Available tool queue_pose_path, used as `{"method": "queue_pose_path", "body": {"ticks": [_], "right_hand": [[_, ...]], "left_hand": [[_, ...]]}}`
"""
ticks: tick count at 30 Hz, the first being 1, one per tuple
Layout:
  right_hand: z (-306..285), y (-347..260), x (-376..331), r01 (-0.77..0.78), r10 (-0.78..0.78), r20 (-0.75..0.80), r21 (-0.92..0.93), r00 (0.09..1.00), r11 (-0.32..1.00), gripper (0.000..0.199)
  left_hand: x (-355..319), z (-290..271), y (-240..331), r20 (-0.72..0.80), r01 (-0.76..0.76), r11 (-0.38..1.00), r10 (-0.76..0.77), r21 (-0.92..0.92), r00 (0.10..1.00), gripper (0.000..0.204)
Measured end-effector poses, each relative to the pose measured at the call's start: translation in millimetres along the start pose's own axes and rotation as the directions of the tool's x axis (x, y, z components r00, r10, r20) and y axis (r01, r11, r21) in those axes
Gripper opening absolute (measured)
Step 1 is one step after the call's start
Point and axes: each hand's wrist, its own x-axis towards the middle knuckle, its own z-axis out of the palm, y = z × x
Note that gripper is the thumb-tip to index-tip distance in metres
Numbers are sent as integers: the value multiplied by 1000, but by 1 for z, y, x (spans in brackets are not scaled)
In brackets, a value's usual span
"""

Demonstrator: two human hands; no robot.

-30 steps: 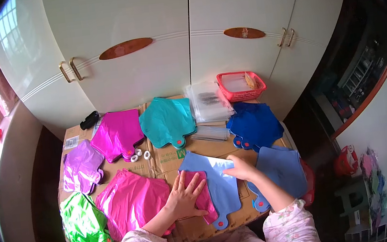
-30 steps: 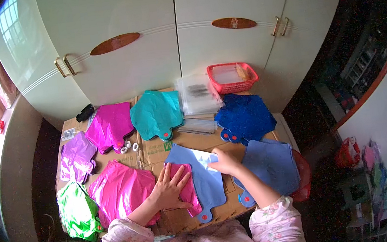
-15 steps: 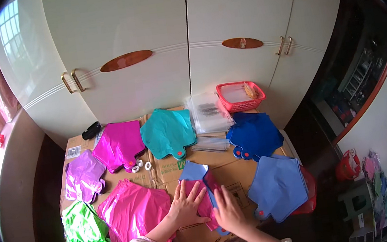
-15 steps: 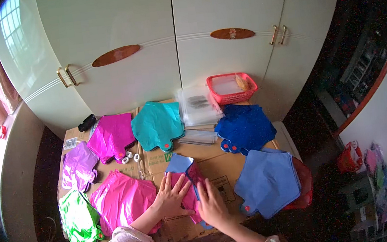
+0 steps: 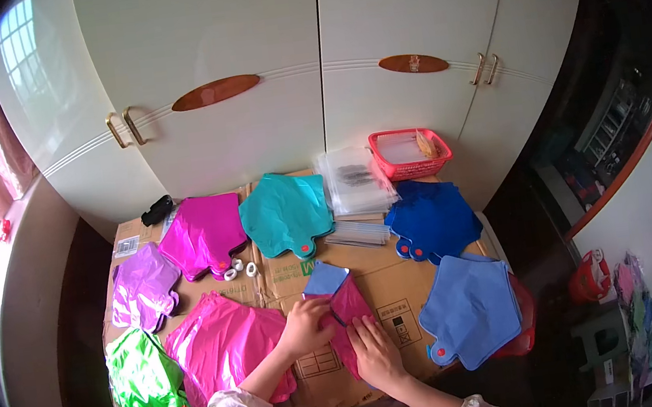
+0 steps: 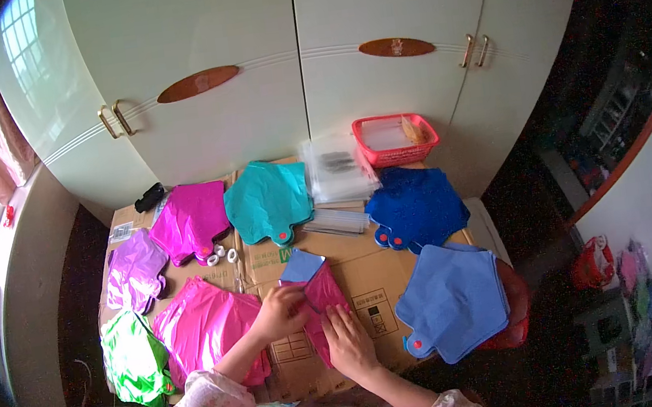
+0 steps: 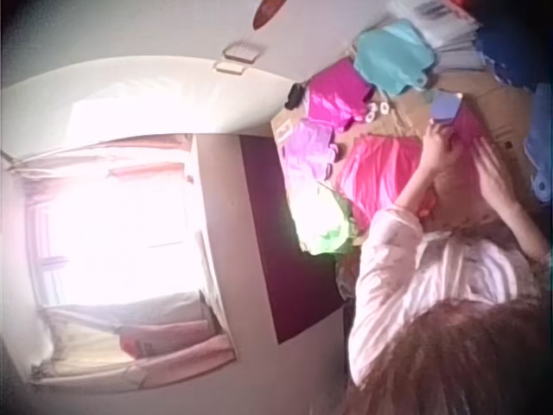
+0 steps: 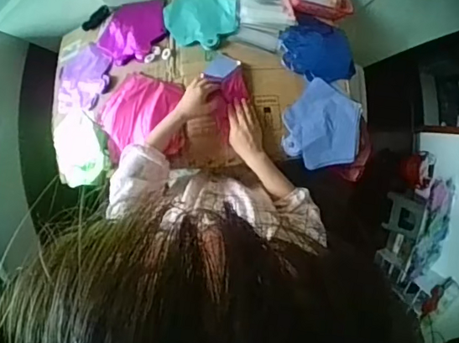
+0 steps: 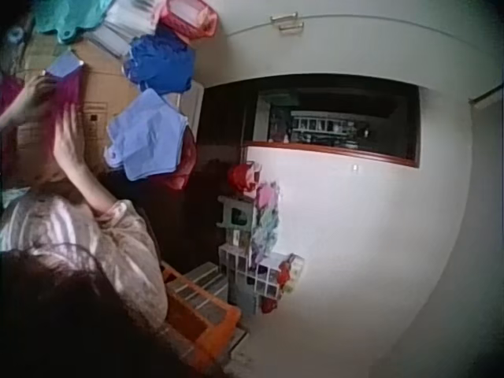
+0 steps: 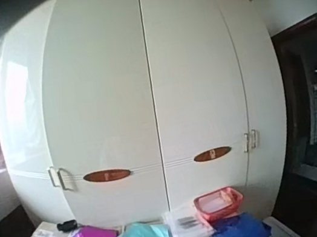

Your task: Folding flat foil balloons and placing them into plastic sleeves with backing cards.

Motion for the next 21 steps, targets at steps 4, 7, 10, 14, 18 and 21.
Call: {"method": "queue_pose_path", "body": {"ticks": [4,7,10,14,18,21], "right_hand": [[-2,-1,1,12,-12,16,-11,1000,1000,41],[-1,-1,0,19,-19,6,-3,1000,1000,41],[0,-2,0,31,-31,-7,7,999,999,43],[-3,-3,-1,31,-32,-33,-17,999,999,43],[0,-1,-5,43,-44,-30,-49,999,998,40],[-1,-2,-5,56,-58,-26,-59,998,997,38]], "left_hand": [[22,2,-1,-5,263,938,-271,-224,963,33],[33,0,1,19,355,917,-358,-183,934,26],[35,6,-13,35,329,940,-327,-87,944,24],[37,3,-15,90,323,946,-320,-24,943,22],[38,-2,-21,180,295,955,-287,-14,941,22],[40,-8,-21,227,256,965,-261,52,938,22]]}}
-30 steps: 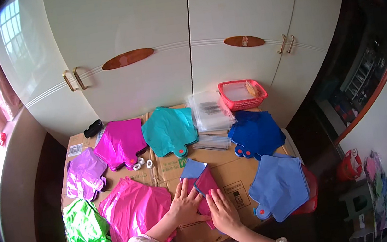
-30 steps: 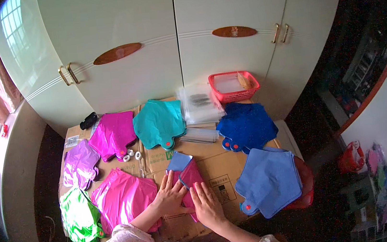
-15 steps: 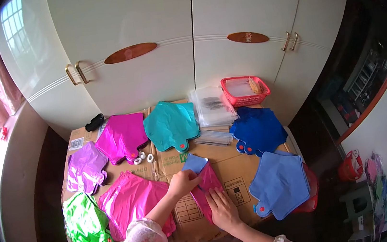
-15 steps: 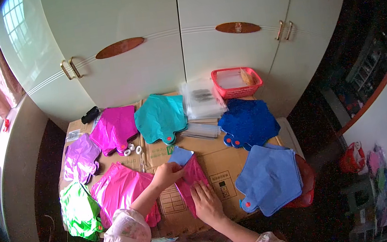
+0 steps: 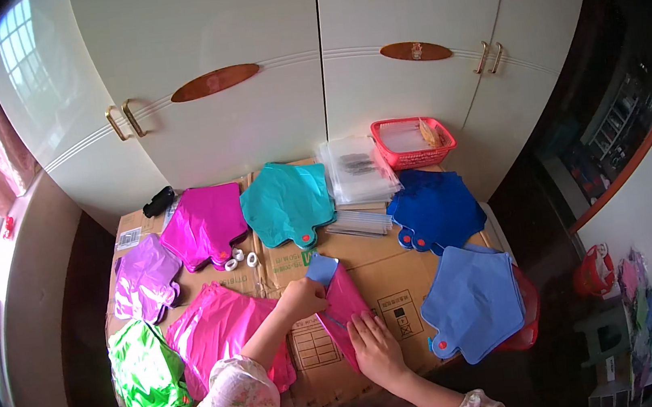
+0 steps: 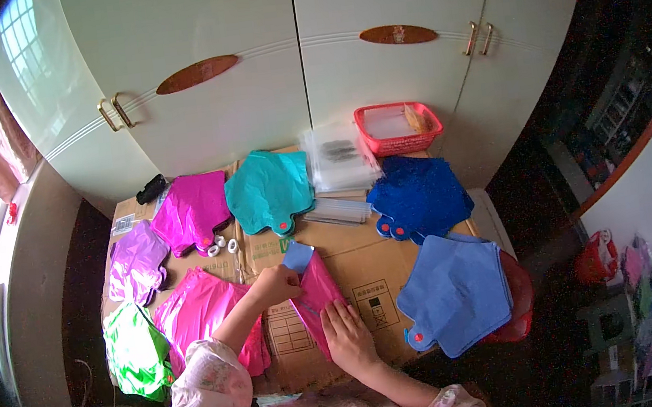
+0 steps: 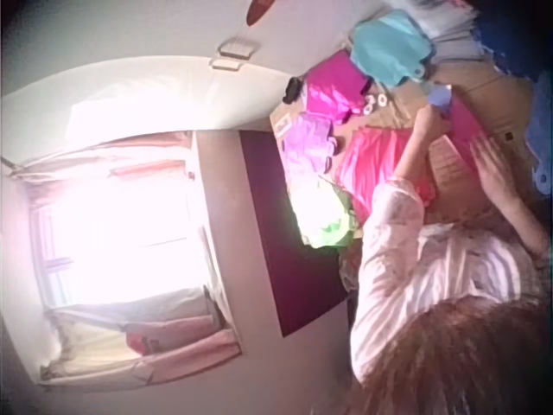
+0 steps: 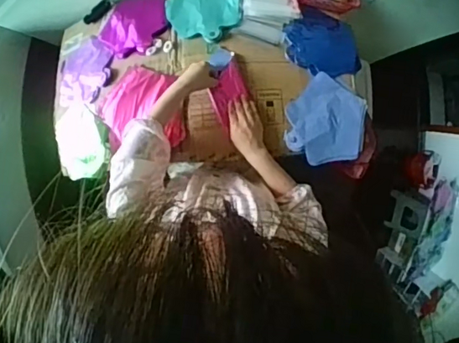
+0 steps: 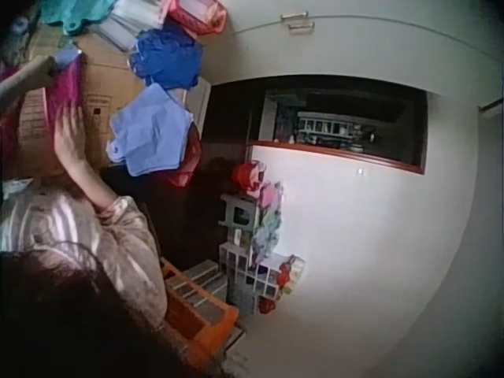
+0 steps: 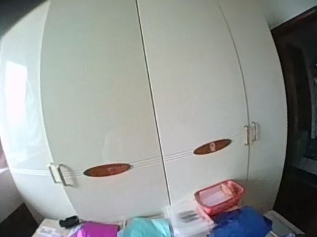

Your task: Folding flat foil balloons and placing them into plastic sleeves with backing cards.

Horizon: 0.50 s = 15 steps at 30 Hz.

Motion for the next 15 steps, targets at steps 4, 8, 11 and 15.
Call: {"method": "queue_pose_path", "body": {"ticks": [4,8,11,15], "right_hand": [[-6,-6,2,4,-3,25,-53,1000,999,37],[-5,-4,1,20,-20,7,-35,1000,999,39],[-2,-3,1,30,-30,13,-17,999,999,39],[-2,-3,1,49,-49,15,-26,999,998,39]], "left_hand": [[4,2,-5,16,-16,997,15,71,1000,25],[4,0,0,34,-6,992,2,128,999,28],[3,2,-1,13,12,989,-15,147,1000,28],[1,0,1,-34,26,990,-21,141,999,28]]}}
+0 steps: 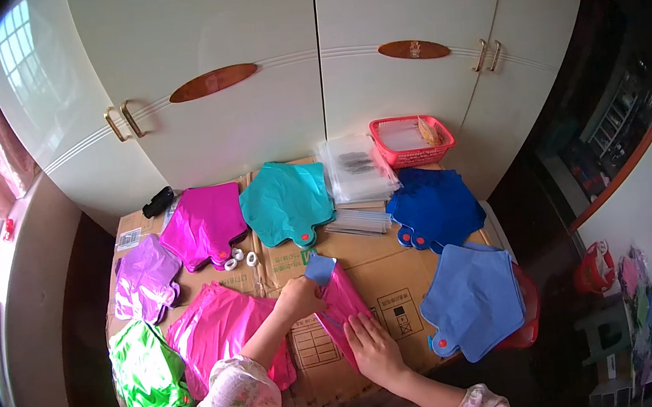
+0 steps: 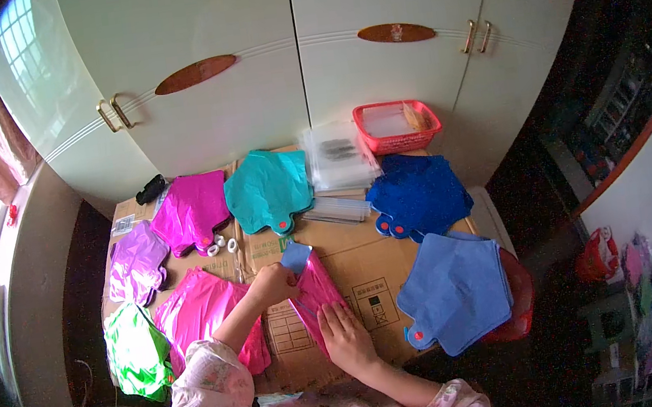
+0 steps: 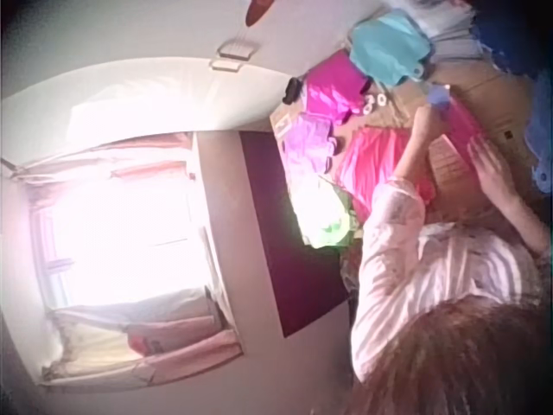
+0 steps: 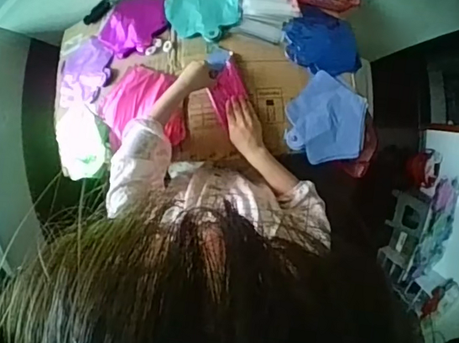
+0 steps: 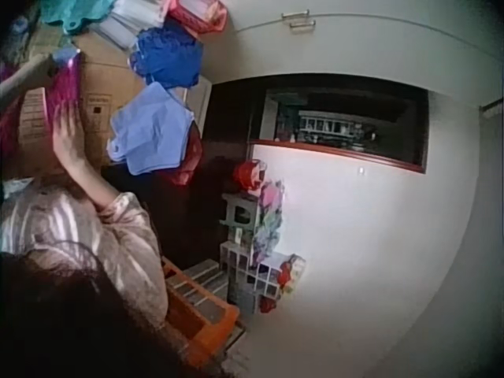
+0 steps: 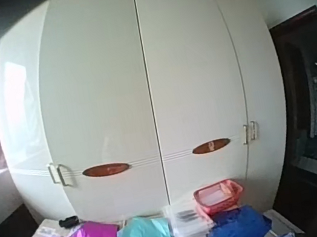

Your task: Folding flat foil balloons and placing them into plastic sleeves with backing cards.

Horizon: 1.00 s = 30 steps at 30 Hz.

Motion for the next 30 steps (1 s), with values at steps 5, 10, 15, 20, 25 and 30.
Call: {"method": "queue_pose_path", "body": {"ticks": [5,10,15,20,25,30], "right_hand": [[-1,-1,1,8,-8,2,9,1000,1000,39],[-2,-1,1,4,-4,19,7,1000,1000,39],[2,0,0,15,-15,12,18,1000,1000,39],[2,0,0,25,-26,22,19,999,1000,40],[-4,0,3,29,-30,37,21,999,999,40],[-3,0,3,37,-38,28,33,999,999,40]], "left_hand": [[-3,1,-2,-38,-22,999,21,-34,999,24],[0,8,-9,-49,-42,997,39,-68,998,22],[-2,4,-7,-38,-40,998,38,-56,999,23],[-2,6,-7,-40,-34,997,32,-62,999,25],[-1,8,-7,-26,-23,998,21,-52,999,27],[-2,6,-8,22,-25,1000,25,-9,999,31]]}}
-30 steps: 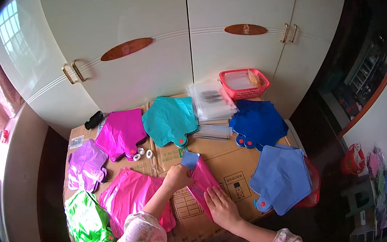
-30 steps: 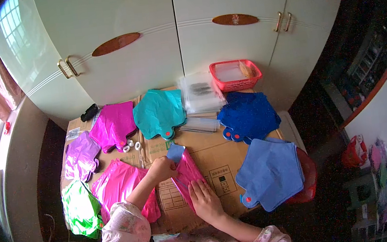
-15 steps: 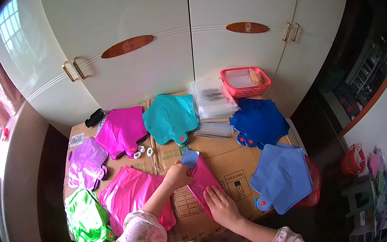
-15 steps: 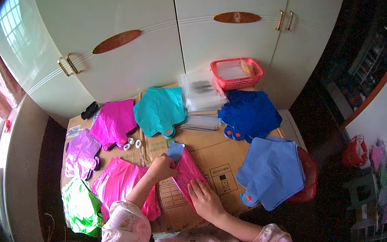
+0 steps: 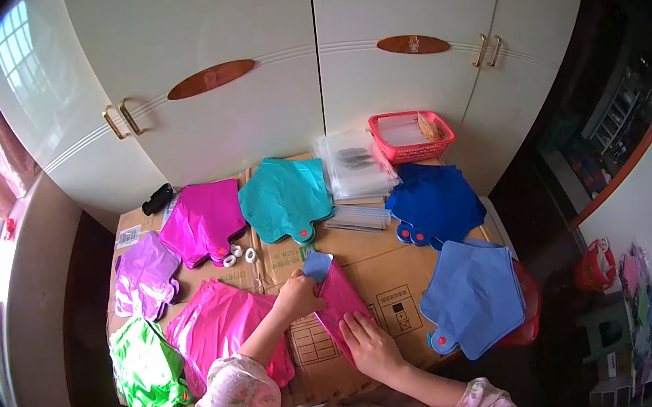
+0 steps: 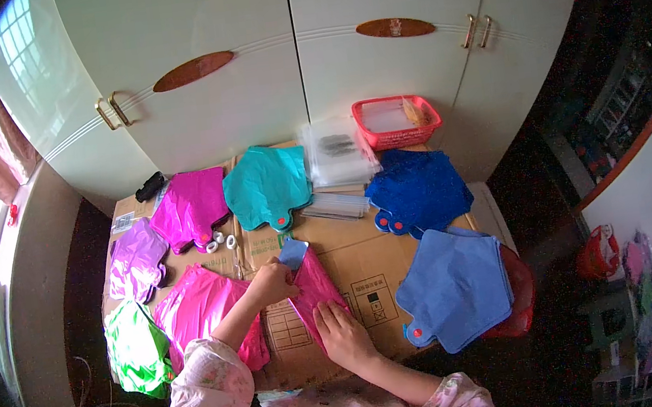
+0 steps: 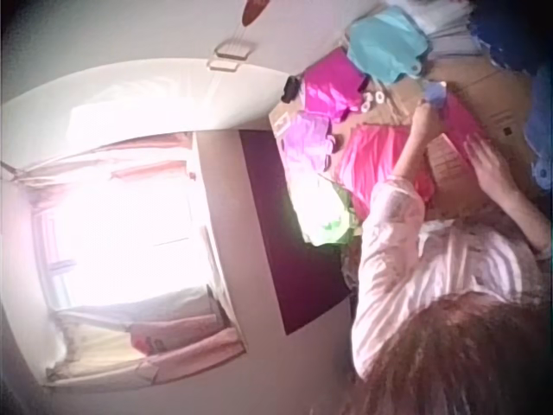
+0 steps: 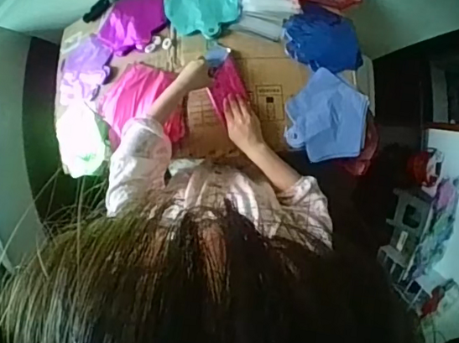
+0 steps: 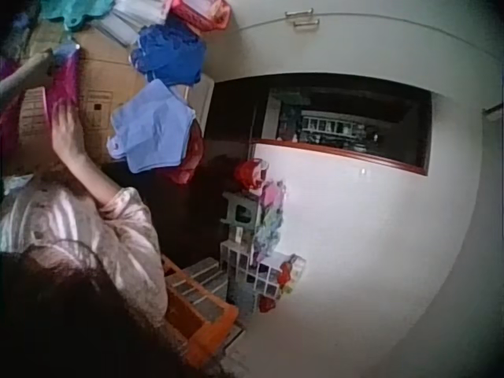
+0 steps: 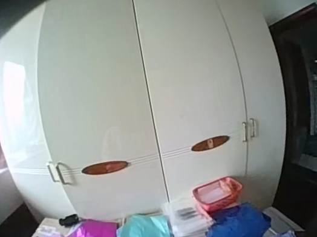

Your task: Folding flat foil balloons and placing them into plastic sleeves with backing cards.

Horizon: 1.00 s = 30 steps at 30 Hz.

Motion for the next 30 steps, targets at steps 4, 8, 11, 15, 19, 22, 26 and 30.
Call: {"method": "queue_pose_path", "body": {"ticks": [4,8,11,15,19,22,26,30], "right_hand": [[5,4,-2,7,-7,-17,-6,1000,1000,39],[6,2,-2,2,-2,13,-3,1000,1000,35],[19,5,-5,-21,23,-30,69,999,997,32],[17,6,-5,-1,6,-50,92,999,996,32],[13,6,-5,-9,13,-49,85,999,996,36],[11,5,-3,7,-3,-43,101,999,995,40],[14,9,-6,10,-7,-31,88,999,996,43],[12,7,-6,19,-18,-6,68,1000,997,44]], "left_hand": [[-16,0,34,-142,10,975,22,222,990,26],[-24,31,39,-154,-632,727,680,270,716,26],[-30,31,56,-44,-579,788,599,210,799,34],[-25,35,55,-11,-448,863,463,233,886,38],[-13,49,43,-100,-304,932,327,198,940,45],[1,64,17,-154,-319,927,351,197,924,51],[5,23,49,-57,-97,989,104,116,993,57],[7,16,53,-44,-7,995,11,97,999,61]]}}
